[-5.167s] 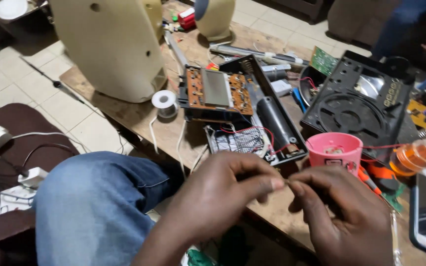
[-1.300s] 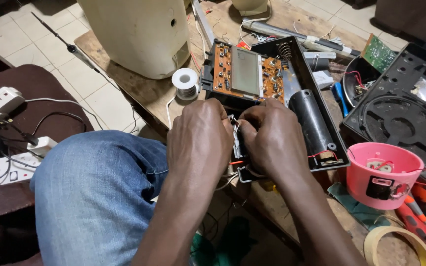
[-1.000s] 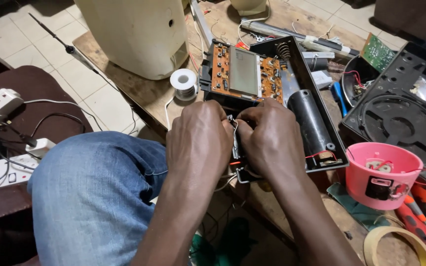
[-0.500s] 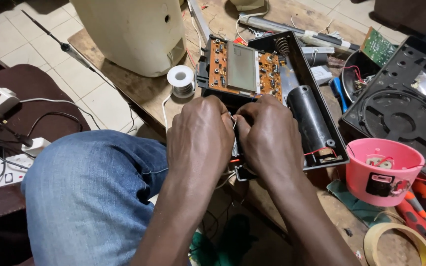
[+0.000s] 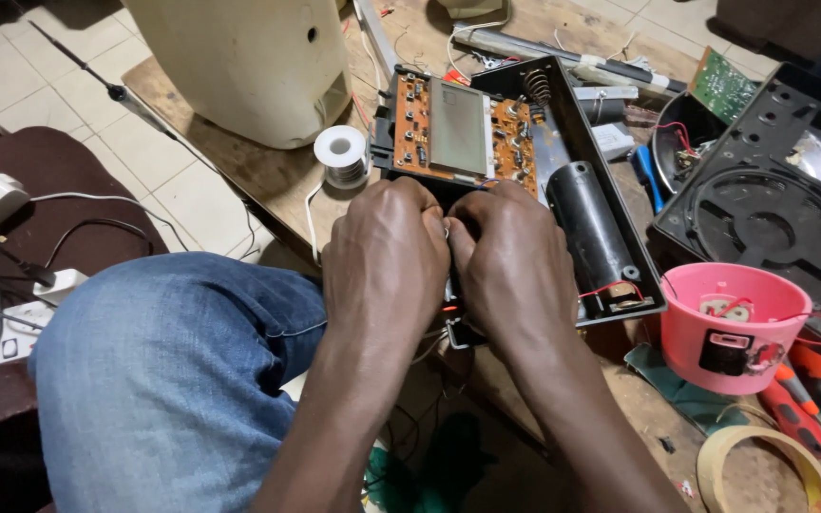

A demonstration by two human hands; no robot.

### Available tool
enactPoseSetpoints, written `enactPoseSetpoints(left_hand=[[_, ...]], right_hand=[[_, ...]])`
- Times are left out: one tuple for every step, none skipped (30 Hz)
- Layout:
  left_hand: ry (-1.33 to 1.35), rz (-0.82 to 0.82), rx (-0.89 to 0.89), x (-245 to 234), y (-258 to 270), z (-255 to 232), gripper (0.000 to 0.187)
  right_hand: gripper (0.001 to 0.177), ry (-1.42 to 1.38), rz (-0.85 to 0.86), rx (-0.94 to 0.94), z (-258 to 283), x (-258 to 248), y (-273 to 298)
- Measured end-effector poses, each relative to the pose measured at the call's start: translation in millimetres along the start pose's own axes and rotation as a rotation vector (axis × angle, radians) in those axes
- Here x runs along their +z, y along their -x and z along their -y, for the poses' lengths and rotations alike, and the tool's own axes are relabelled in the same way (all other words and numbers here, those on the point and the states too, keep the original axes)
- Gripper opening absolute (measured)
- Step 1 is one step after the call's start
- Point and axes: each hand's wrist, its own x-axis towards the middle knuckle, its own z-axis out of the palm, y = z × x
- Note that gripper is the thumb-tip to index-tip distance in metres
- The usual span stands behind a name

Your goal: Inspecting and manipulating the internal wiring and circuit boards of a disassembled radio.

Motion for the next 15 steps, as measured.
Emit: enactPoseSetpoints(left_hand=[[0.000, 0.000, 0.002, 1, 0, 0, 0.017], [0.019, -0.004, -0.008, 2, 0, 0, 0.016], [0.038, -0.005, -0.018, 3, 0, 0, 0.015], [0.038, -0.003, -0.016, 3, 0, 0, 0.015], [0.037, -0.004, -0.026, 4, 0, 0, 0.016], [0.036, -0.006, -0.036, 4, 0, -1, 0.016], [0.037, -0.007, -0.036, 4, -1, -1, 0.016], [0.034, -0.009, -0.043, 4, -1, -1, 0.017], [0.030, -0.008, -0.051, 4, -1, 0, 0.017], [0.029, -0.008, -0.052, 3, 0, 0, 0.017], [0.034, -0.012, -0.045, 1, 0, -1, 0.017], [0.039, -0.016, -0.037, 0, 0, -1, 0.017], [0.040, -0.016, -0.035, 1, -1, 0, 0.017], [0.051, -0.022, -0.026, 2, -2, 0, 0.017], [0.063, -0.027, -0.018, 3, -2, 2, 0.016]], right_hand=[[0.023, 0.000, -0.002, 0.001, -1, 0, 0], [0.023, -0.005, -0.011, -0.020, -2, 1, -1], [0.024, -0.010, -0.019, -0.038, -3, 1, -1], [0.024, -0.010, -0.020, -0.036, -4, 2, 0], [0.024, -0.041, -0.040, -0.080, -5, 4, 0], [0.025, -0.072, -0.061, -0.123, -7, 5, 0], [0.025, -0.072, -0.062, -0.125, -9, 6, -1], [0.024, -0.081, -0.089, -0.171, -11, 7, -3], [0.023, -0.090, -0.114, -0.215, -13, 8, -3], [0.023, -0.091, -0.113, -0.215, -15, 9, -4], [0.019, -0.084, -0.093, -0.204, -17, 10, -6], [0.015, -0.078, -0.073, -0.194, -19, 11, -8], [0.015, -0.077, -0.075, -0.194, -19, 11, -9], [0.015, -0.088, -0.078, -0.198, -20, 11, -10], [0.014, -0.099, -0.078, -0.200, -20, 12, -10]])
